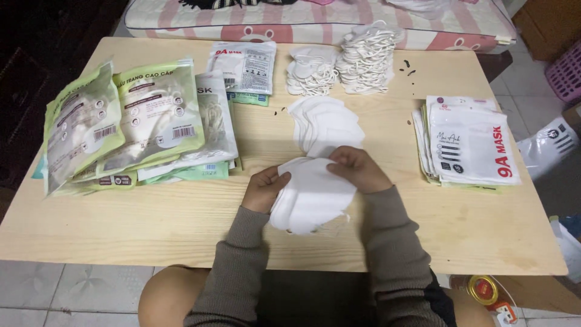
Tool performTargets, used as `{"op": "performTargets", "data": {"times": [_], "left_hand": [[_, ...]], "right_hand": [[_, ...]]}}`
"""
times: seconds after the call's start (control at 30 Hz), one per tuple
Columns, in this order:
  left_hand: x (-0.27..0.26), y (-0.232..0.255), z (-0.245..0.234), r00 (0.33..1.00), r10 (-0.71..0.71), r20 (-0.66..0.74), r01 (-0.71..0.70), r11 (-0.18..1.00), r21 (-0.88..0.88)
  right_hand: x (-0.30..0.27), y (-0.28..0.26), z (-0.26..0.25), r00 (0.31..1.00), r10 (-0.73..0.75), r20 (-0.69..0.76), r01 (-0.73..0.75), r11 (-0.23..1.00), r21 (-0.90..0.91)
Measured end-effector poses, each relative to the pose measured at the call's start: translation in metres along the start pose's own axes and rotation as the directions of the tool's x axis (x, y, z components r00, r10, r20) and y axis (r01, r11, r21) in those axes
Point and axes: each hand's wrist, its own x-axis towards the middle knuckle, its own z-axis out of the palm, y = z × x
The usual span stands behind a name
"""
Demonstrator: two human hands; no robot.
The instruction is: Packaging individual face masks into plastic bags by folding and inserting them manually
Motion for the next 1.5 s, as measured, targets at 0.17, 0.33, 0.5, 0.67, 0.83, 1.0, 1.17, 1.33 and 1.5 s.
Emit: {"op": "performTargets", "data": {"times": [0.17,0.33,0.5,0.67,0.83,1.0,1.17,1.33,1.5], "left_hand": [[0.002,0.001,-0.004,1.0,-0.001,0.022,0.003,0.997,-0.073],[-0.003,0.007,-0.001,1.0,-0.005,0.025,0.007,0.998,-0.064],[-0.001,0.002,-0.004,1.0,0.01,0.028,-0.009,0.998,-0.061],[-0.006,0.008,0.002,1.0,0.0,0.025,0.0,1.0,-0.016],[-0.007,0.011,0.006,1.0,0.021,-0.009,-0.02,0.998,0.053],[-0.001,0.003,-0.002,0.997,0.068,-0.026,-0.065,0.994,0.082],[0.004,-0.003,-0.008,0.998,0.065,-0.022,-0.062,0.99,0.128],[0.003,-0.005,-0.007,0.997,0.073,-0.033,-0.068,0.989,0.129],[0.005,-0.008,-0.007,0.995,0.093,-0.045,-0.087,0.989,0.117]], "right_hand": [[0.003,0.001,0.011,0.995,0.096,0.008,-0.093,0.976,-0.196],[0.01,0.022,0.004,0.994,0.105,0.021,-0.1,0.982,-0.16],[0.012,0.033,0.004,0.992,0.123,0.001,-0.122,0.984,-0.129],[0.011,0.033,0.009,0.99,0.144,-0.009,-0.143,0.972,-0.187],[0.01,0.016,0.002,0.997,0.039,-0.073,-0.059,0.953,-0.297],[0.02,0.032,-0.021,0.82,-0.403,-0.406,-0.14,0.547,-0.825],[0.013,0.004,-0.011,0.892,-0.084,-0.444,-0.338,0.528,-0.779],[0.02,0.033,-0.023,0.862,-0.189,-0.47,-0.315,0.528,-0.789],[0.012,0.022,-0.04,0.729,-0.479,-0.489,0.205,0.835,-0.511]]}}
